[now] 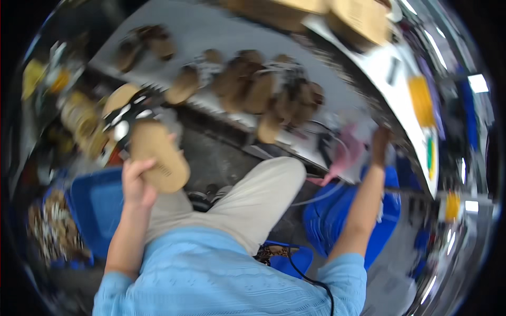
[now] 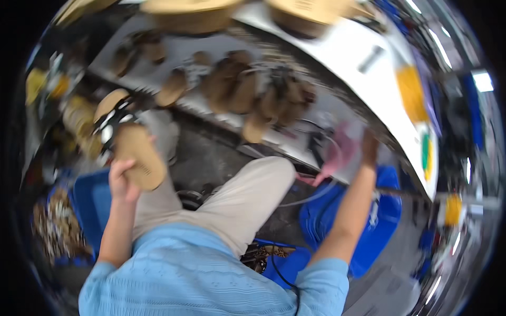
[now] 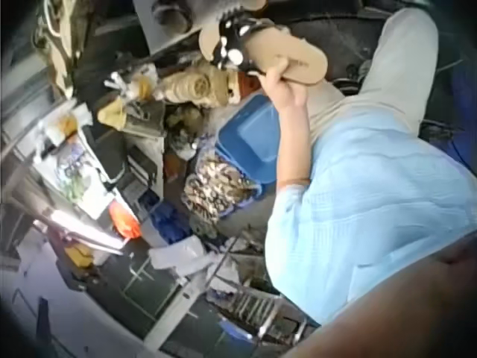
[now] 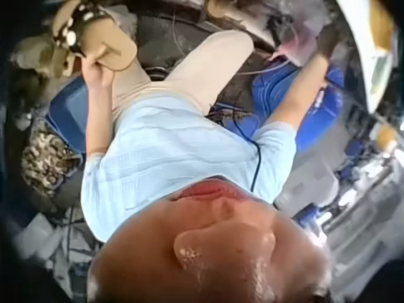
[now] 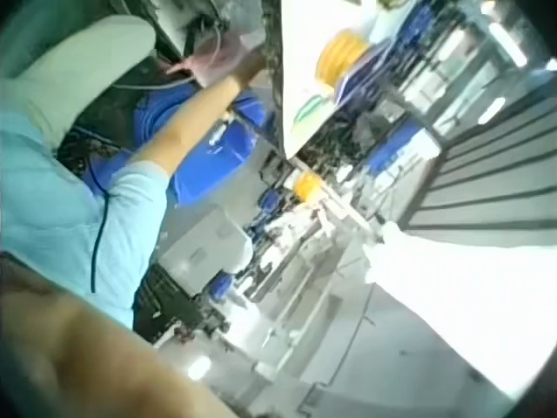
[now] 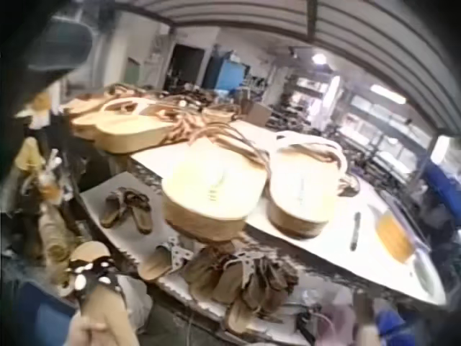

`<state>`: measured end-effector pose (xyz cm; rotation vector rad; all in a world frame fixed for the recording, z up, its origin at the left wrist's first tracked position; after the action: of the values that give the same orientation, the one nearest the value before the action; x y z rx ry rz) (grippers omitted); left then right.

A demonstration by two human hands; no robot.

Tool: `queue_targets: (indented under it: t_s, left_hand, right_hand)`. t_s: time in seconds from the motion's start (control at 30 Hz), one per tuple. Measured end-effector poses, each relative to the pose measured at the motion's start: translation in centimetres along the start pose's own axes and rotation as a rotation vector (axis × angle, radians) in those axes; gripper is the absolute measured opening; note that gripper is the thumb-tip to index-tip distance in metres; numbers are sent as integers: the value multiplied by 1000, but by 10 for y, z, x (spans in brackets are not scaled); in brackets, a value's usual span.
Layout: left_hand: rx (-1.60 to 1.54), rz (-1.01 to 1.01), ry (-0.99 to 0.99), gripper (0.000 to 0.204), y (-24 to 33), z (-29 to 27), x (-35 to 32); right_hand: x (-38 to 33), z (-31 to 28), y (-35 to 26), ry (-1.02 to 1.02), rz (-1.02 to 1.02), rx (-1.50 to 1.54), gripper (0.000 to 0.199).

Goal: Inspecting and cleaning sandals for quality control.

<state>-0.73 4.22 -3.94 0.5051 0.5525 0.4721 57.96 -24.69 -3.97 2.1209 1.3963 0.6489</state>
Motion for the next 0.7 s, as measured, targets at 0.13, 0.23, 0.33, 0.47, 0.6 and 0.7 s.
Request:
queue_targets:
  t_s: [0.13, 0.23, 0.33, 0.47, 0.6, 0.7]
  left_hand:
    - [47, -1, -47, 67, 13, -7, 3]
    - [-26, -20, -42, 64, 5, -11, 8]
    - [-82, -48, -59, 62, 6, -5, 13]
    - [-74, 9, -18, 62, 5, -14, 11]
    - [-85, -50, -21, 62, 2, -14, 11]
    - [-145, -61, -70, 63, 1, -3, 15]
  right_hand:
    - [-30, -12, 1, 202, 211, 86, 20]
    - [-19, -40, -2, 650, 195, 177, 19]
    - [-30, 1, 1, 334, 389, 332, 19]
    - [-18, -11, -13, 507, 277, -22, 18]
    - [-9, -27, -10, 730, 330, 118, 24]
    - [-8, 20, 5, 519, 307, 154, 30]
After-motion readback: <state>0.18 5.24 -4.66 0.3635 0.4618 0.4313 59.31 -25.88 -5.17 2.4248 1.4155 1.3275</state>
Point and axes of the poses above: each hand's wrist, its own x-axis towards the middle knuckle, its own z-axis out of the palm, y = z × x, the point moved 4 cm from there along x, towards the middle knuckle, and after that the axes turned 15 degrees about -z, right-handed, at the moved point
